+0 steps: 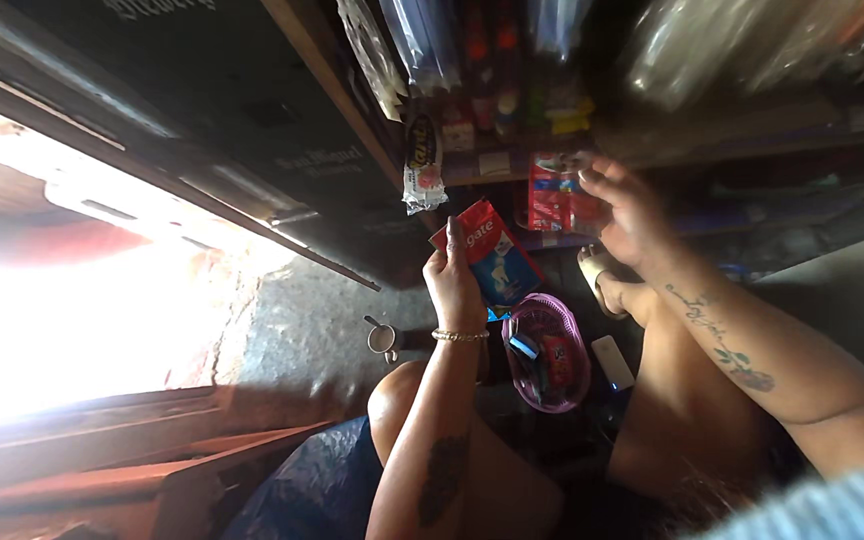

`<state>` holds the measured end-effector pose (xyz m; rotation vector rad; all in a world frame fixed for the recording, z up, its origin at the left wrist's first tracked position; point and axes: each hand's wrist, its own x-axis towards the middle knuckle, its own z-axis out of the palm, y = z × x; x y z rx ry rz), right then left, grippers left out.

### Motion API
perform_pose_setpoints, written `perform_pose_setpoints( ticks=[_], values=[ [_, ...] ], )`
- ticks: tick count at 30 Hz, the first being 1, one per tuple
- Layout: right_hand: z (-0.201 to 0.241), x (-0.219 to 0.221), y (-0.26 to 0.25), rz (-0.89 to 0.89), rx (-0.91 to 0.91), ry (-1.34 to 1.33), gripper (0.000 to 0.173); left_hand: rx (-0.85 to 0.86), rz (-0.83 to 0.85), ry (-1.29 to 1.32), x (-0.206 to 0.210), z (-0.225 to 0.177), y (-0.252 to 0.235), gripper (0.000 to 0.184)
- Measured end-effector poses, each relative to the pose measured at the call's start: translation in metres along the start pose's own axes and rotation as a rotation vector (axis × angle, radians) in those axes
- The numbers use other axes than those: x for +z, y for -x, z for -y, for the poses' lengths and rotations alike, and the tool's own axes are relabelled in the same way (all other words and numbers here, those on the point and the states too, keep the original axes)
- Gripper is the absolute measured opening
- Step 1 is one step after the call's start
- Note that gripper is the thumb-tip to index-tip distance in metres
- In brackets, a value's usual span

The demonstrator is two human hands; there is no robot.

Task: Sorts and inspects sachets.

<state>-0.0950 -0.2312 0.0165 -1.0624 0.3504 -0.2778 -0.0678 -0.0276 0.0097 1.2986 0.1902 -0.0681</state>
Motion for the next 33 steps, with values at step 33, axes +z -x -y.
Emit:
perform_pose_setpoints(
  ticks=[33],
  values=[
    [-0.011, -0.013, 0.001, 0.351, -0.580, 0.658, 0.019, 0.055, 0.457, -0.218, -0.009, -0.004, 0.009, 0.030]
  ],
)
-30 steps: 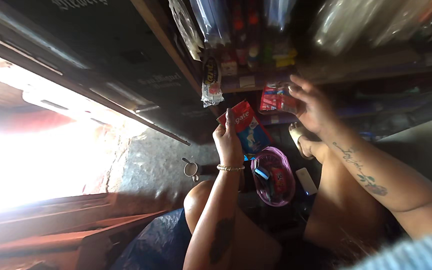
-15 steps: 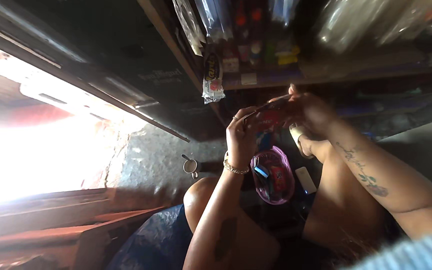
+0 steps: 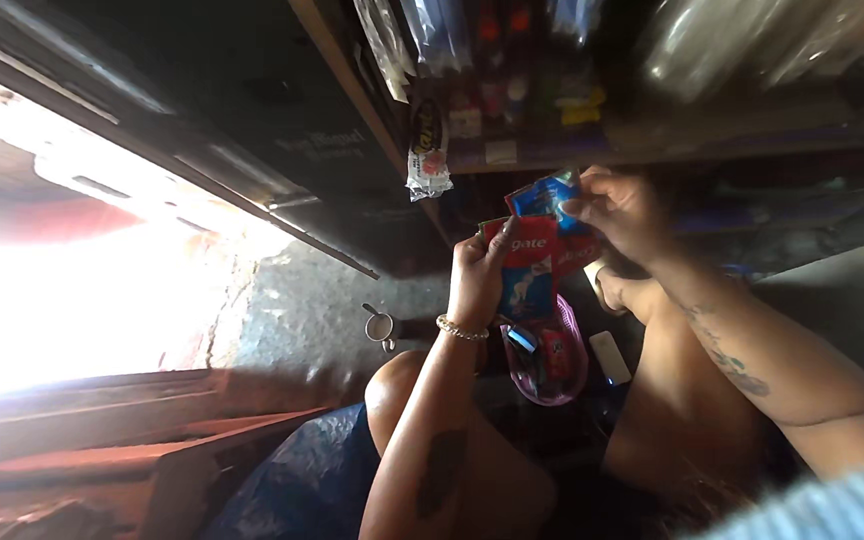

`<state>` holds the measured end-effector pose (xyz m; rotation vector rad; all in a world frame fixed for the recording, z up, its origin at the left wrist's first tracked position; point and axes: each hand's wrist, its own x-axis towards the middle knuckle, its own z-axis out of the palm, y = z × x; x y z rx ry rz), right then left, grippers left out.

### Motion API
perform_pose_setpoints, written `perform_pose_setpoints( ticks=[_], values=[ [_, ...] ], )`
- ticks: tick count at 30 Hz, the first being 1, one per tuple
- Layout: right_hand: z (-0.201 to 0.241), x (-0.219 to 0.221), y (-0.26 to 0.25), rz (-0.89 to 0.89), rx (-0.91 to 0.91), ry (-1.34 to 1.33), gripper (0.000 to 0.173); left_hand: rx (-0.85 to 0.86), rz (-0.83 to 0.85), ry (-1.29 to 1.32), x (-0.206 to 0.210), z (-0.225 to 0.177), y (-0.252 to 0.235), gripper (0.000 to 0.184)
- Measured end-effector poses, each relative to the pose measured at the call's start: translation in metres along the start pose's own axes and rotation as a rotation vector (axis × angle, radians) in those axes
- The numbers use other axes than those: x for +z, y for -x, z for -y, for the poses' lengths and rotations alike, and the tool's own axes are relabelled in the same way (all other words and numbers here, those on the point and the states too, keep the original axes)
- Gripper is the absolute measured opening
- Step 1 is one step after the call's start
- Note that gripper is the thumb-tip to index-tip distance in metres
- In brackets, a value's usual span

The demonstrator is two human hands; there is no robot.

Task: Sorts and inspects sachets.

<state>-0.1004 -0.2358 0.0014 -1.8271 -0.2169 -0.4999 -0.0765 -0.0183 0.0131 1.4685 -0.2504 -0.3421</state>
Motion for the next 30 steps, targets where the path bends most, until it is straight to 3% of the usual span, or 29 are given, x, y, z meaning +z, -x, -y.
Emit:
perform_pose_setpoints(
  ticks=[5, 12, 15, 19, 30],
  values=[
    [0.0034, 0.0051, 0.0009, -0.026, 0.026, -0.075, 0.010, 0.000, 0.064, -0.021, 0.0006, 0.0036, -0.0004, 0.029],
    [0.0032, 0.0036, 0.0003, -0.037, -0.009, -0.105, 0.012, -0.027, 0.071, -0.016, 0.0031, 0.0034, -0.0001, 0.030],
    [0.0065, 0.0037, 0.0015, -0.026, 0.077, -0.133, 0.006, -0.017, 0.078, -0.035, 0.0017, 0.0032, 0.0000, 0.030],
    [0.0081, 0.0029, 0.0021, 0.059, 0.122, -0.228, 0.017, 0.016, 0.117, -0.113, 0.0012, 0.0025, 0.0008, 0.028],
    [0.0104, 0.0046, 0.0013, 0.031, 0.084, -0.087, 0.004, -0.003, 0.165, -0.149, 0.0054, 0.0059, 0.0001, 0.027]
  ],
)
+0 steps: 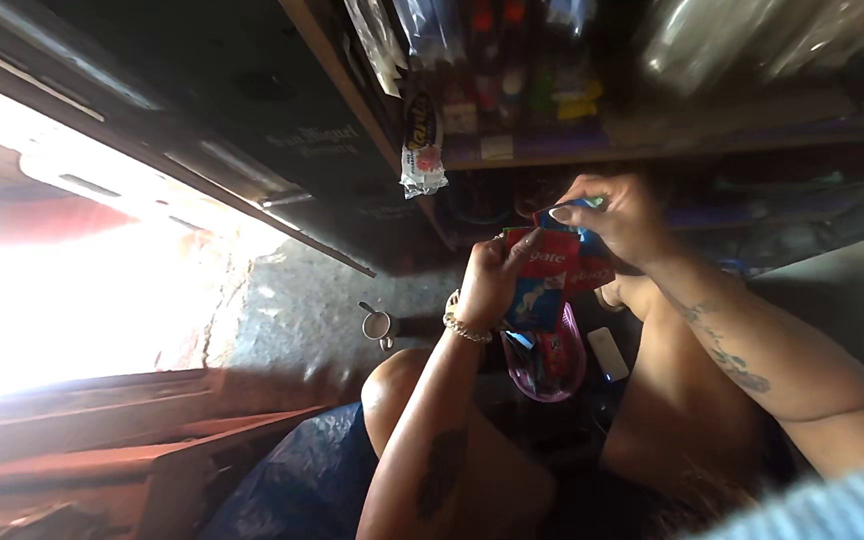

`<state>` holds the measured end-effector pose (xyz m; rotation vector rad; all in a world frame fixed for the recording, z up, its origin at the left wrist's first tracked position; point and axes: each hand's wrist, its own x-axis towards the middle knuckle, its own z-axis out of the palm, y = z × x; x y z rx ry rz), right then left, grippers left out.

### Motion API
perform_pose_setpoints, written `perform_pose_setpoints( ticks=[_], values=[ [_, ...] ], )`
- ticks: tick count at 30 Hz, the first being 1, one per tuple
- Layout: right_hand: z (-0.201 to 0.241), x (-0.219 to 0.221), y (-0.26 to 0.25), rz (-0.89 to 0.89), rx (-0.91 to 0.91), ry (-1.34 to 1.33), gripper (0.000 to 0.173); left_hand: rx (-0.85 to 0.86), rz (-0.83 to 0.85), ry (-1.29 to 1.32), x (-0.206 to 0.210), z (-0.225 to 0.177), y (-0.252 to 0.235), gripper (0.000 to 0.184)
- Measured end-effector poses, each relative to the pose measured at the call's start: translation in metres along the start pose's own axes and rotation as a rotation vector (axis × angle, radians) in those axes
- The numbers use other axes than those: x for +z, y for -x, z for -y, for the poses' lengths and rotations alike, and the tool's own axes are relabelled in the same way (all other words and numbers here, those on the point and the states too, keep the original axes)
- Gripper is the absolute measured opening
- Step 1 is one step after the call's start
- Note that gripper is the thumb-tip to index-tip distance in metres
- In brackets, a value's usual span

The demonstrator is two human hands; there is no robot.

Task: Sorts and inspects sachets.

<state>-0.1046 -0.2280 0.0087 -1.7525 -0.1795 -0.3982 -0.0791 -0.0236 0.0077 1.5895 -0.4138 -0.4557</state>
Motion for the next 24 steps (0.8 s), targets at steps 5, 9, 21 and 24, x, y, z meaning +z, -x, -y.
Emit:
perform_pose_setpoints(
  ticks=[5, 9, 21, 24],
  values=[
    [0.0020, -0.0005, 0.0005, 0.025, 0.001, 0.064, 0.007, 0.011, 0.011, 0.005, 0.0002, 0.0018, -0.0008, 0.027],
    [-0.0001, 0.0009, 0.0006, 0.028, 0.071, -0.020, 0.007, 0.035, 0.017, 0.010, -0.0019, 0.0027, -0.0003, 0.026],
    [-0.0045, -0.0010, 0.0008, 0.072, 0.064, -0.103, 0.006, 0.131, 0.056, -0.001, -0.0010, 0.0051, 0.0003, 0.022],
    [-0.0036, -0.0014, 0.0008, 0.068, 0.049, -0.092, 0.004, 0.130, 0.062, 0.012, 0.0004, 0.0039, 0.0003, 0.020]
  ],
)
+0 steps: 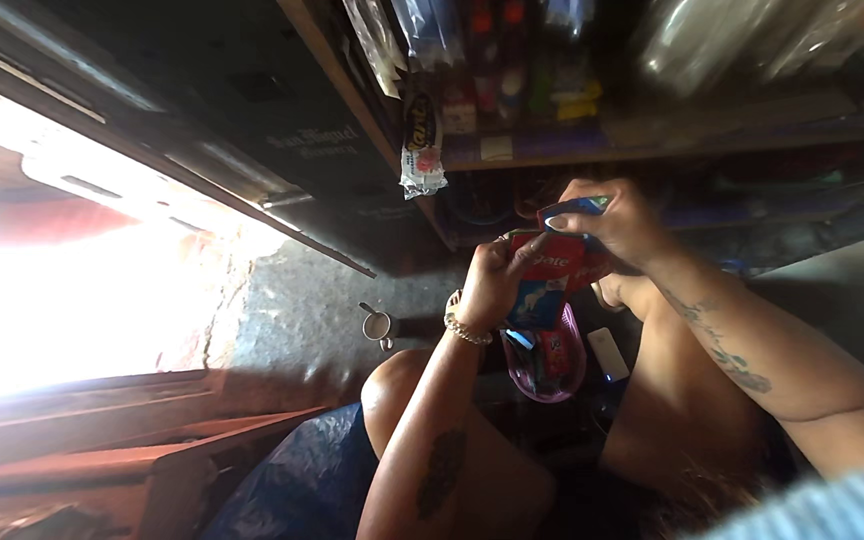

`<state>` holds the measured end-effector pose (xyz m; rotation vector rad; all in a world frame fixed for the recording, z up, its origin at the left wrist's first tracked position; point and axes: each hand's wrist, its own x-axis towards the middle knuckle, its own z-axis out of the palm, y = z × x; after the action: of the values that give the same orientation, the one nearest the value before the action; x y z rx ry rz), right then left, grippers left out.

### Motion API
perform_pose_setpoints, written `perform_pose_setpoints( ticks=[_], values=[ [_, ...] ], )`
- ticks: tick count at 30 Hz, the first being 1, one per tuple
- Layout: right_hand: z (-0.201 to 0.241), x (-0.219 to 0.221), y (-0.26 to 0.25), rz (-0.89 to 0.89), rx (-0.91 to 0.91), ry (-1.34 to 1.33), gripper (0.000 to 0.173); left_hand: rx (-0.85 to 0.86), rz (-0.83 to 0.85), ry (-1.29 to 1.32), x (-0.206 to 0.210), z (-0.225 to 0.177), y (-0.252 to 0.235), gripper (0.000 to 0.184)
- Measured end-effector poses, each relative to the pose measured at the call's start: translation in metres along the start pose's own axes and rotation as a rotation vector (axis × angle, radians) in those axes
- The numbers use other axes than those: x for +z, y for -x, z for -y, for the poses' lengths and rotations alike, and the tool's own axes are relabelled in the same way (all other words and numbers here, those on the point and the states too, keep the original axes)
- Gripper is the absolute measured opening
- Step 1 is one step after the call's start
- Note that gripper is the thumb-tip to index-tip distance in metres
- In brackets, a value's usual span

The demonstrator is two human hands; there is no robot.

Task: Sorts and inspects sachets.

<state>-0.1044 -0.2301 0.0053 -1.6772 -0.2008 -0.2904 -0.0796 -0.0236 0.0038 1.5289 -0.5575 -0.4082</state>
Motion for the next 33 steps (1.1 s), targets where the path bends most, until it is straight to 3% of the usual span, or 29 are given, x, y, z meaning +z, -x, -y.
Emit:
perform_pose_setpoints(
  ticks=[9, 15, 18, 25, 33],
  values=[
    [0.002, 0.002, 0.000, -0.009, -0.002, 0.000, 0.004, -0.022, -0.041, -0.018, -0.001, -0.002, 0.000, 0.024],
    [0.011, -0.004, 0.000, 0.012, 0.108, -0.065, 0.012, -0.154, -0.333, 0.247, -0.007, -0.014, -0.002, 0.032],
    [0.010, -0.005, 0.000, 0.001, 0.137, -0.015, 0.003, -0.195, -0.421, 0.338, -0.012, -0.014, -0.004, 0.037],
    [0.004, -0.005, -0.002, -0.019, 0.057, -0.018, 0.004, -0.211, -0.399, 0.373, -0.007, -0.014, -0.004, 0.039],
    [0.012, 0.002, 0.003, 0.081, 0.226, -0.118, 0.007, -0.193, -0.474, 0.484, -0.007, -0.012, -0.006, 0.042]
  ],
)
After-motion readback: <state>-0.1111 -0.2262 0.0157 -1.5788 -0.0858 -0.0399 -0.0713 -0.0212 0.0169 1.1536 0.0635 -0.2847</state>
